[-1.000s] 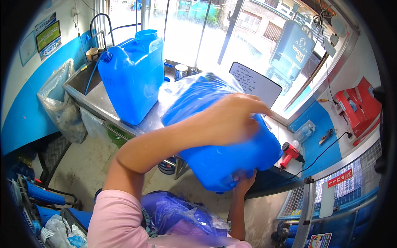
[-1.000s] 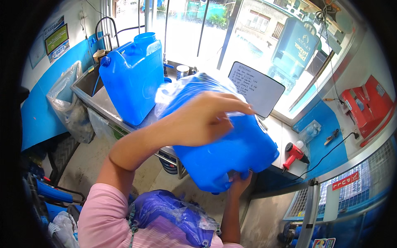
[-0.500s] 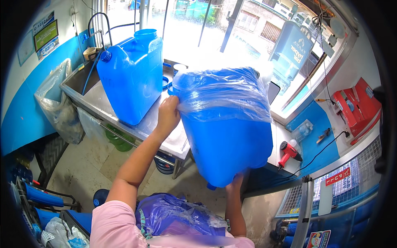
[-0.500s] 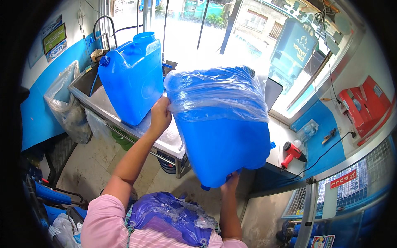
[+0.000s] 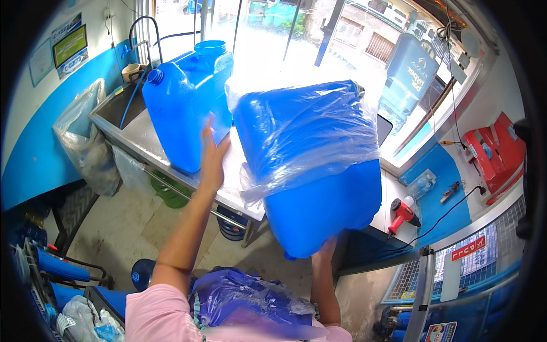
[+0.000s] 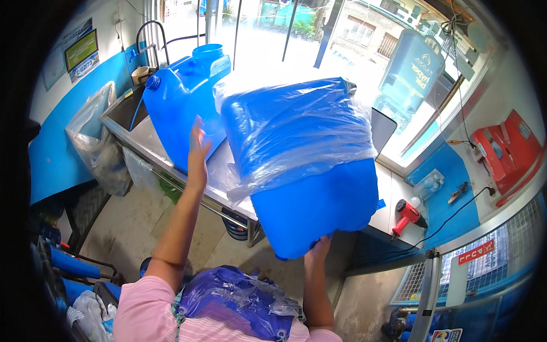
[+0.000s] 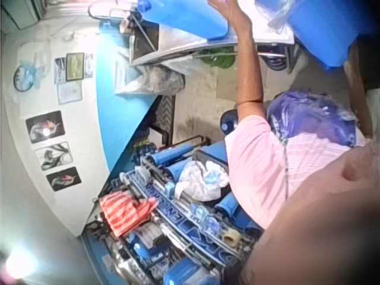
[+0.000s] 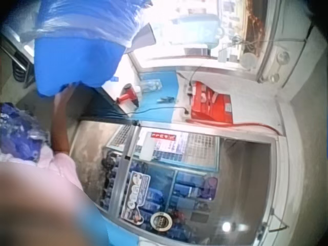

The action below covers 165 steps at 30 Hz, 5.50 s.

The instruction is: The person rinses a large blue water container under a faucet, then scrubs its exterior with a sponge. They cut a blue plastic label with scissors and apply it to the container using a heat gun. Finally, they wrap the container in a clear plastic bag and place it on a counter.

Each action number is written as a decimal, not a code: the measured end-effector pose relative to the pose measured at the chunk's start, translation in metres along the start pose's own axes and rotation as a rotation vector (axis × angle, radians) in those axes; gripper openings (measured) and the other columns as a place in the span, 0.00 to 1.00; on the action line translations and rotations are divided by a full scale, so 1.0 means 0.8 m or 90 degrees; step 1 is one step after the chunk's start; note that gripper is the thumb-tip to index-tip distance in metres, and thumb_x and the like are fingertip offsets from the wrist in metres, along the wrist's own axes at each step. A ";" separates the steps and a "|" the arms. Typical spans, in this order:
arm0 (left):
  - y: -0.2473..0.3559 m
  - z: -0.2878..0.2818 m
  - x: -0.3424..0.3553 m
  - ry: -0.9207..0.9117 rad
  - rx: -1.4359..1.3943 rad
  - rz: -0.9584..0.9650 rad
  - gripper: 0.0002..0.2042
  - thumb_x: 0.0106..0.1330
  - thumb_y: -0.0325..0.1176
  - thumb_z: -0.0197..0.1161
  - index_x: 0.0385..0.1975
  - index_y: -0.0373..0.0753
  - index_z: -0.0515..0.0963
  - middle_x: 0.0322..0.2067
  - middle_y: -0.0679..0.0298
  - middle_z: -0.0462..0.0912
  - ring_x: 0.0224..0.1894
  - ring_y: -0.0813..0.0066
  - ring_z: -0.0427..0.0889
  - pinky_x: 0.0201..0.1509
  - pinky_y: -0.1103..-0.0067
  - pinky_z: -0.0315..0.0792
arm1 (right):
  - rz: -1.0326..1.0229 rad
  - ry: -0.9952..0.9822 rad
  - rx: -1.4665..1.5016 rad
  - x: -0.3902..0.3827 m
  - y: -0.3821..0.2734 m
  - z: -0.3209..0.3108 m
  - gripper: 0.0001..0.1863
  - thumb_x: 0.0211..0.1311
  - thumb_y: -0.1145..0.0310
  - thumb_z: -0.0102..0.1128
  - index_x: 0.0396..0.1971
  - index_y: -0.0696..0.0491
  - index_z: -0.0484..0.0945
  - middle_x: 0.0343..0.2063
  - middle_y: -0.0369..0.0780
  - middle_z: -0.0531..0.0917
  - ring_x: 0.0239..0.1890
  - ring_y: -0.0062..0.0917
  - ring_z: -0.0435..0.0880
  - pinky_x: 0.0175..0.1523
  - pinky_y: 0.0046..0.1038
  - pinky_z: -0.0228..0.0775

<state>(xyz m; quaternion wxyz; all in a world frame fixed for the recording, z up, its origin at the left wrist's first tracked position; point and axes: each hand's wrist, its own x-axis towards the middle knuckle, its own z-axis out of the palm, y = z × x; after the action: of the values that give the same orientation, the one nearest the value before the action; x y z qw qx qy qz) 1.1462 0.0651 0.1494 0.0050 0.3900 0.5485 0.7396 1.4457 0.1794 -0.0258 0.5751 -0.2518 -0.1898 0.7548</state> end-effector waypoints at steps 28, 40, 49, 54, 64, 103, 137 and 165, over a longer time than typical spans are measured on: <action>0.119 0.106 0.125 -0.529 0.594 0.442 0.20 0.66 0.34 0.51 0.58 0.42 0.73 0.62 0.60 0.70 0.69 0.54 0.60 0.73 0.56 0.50 | -0.502 -0.005 -0.577 0.004 -0.115 -0.005 0.12 0.54 0.73 0.63 0.37 0.59 0.74 0.29 0.39 0.82 0.29 0.23 0.79 0.38 0.27 0.72; 0.049 0.198 0.076 -0.763 0.579 0.263 0.21 0.75 0.42 0.37 0.59 0.42 0.71 0.55 0.54 0.75 0.55 0.56 0.76 0.57 0.63 0.69 | -0.650 -0.083 -0.777 -0.029 -0.058 -0.043 0.11 0.52 0.67 0.62 0.31 0.59 0.78 0.27 0.40 0.82 0.31 0.27 0.80 0.38 0.35 0.71; 0.109 0.075 0.047 -0.470 0.292 0.206 0.18 0.63 0.35 0.50 0.48 0.34 0.79 0.49 0.49 0.80 0.56 0.52 0.76 0.63 0.64 0.65 | -0.677 -0.075 -0.902 -0.032 -0.034 -0.073 0.20 0.58 0.63 0.62 0.46 0.59 0.74 0.43 0.48 0.80 0.46 0.43 0.78 0.52 0.42 0.67; 0.072 0.074 0.001 -0.398 0.507 0.293 0.23 0.62 0.37 0.51 0.56 0.35 0.74 0.61 0.52 0.71 0.65 0.50 0.66 0.72 0.58 0.51 | -0.761 -0.153 -0.935 -0.042 -0.040 -0.046 0.12 0.53 0.68 0.62 0.35 0.59 0.76 0.31 0.43 0.82 0.33 0.35 0.81 0.40 0.38 0.71; 0.131 0.027 0.001 -0.225 0.205 0.412 0.16 0.62 0.30 0.55 0.49 0.41 0.80 0.60 0.51 0.71 0.64 0.53 0.67 0.70 0.58 0.53 | -0.233 -0.042 -0.367 -0.003 -0.052 -0.056 0.13 0.52 0.80 0.57 0.39 0.57 0.73 0.26 0.36 0.79 0.22 0.19 0.76 0.23 0.21 0.69; -0.075 0.025 -0.121 -0.313 -1.079 -0.606 0.28 0.74 0.54 0.38 0.60 0.38 0.67 0.57 0.56 0.74 0.58 0.59 0.73 0.64 0.60 0.65 | -0.208 -0.301 -0.475 -0.025 -0.170 0.291 0.18 0.60 0.69 0.61 0.49 0.58 0.71 0.31 0.39 0.80 0.26 0.18 0.76 0.31 0.21 0.73; -0.016 -0.320 -0.173 -0.709 -0.145 -0.292 0.17 0.68 0.31 0.51 0.49 0.26 0.77 0.51 0.47 0.78 0.55 0.55 0.76 0.61 0.70 0.68 | -0.168 -1.284 -0.698 -0.101 0.234 0.388 0.06 0.53 0.78 0.61 0.32 0.56 0.81 0.28 0.39 0.80 0.25 0.27 0.79 0.31 0.28 0.70; -0.076 -0.582 0.068 -0.719 -0.148 -0.332 0.21 0.73 0.41 0.46 0.49 0.25 0.75 0.53 0.46 0.74 0.58 0.50 0.71 0.64 0.65 0.62 | 0.285 -1.181 -0.972 -0.069 0.627 0.439 0.13 0.57 0.72 0.60 0.43 0.54 0.79 0.30 0.43 0.82 0.32 0.30 0.83 0.39 0.30 0.75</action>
<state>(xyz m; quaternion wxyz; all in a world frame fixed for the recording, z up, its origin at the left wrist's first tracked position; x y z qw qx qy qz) 0.8114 -0.2629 0.0871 0.5162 0.5708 0.4543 0.4487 0.8592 -0.0061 -0.0245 -0.2166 0.0823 -0.8751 0.4248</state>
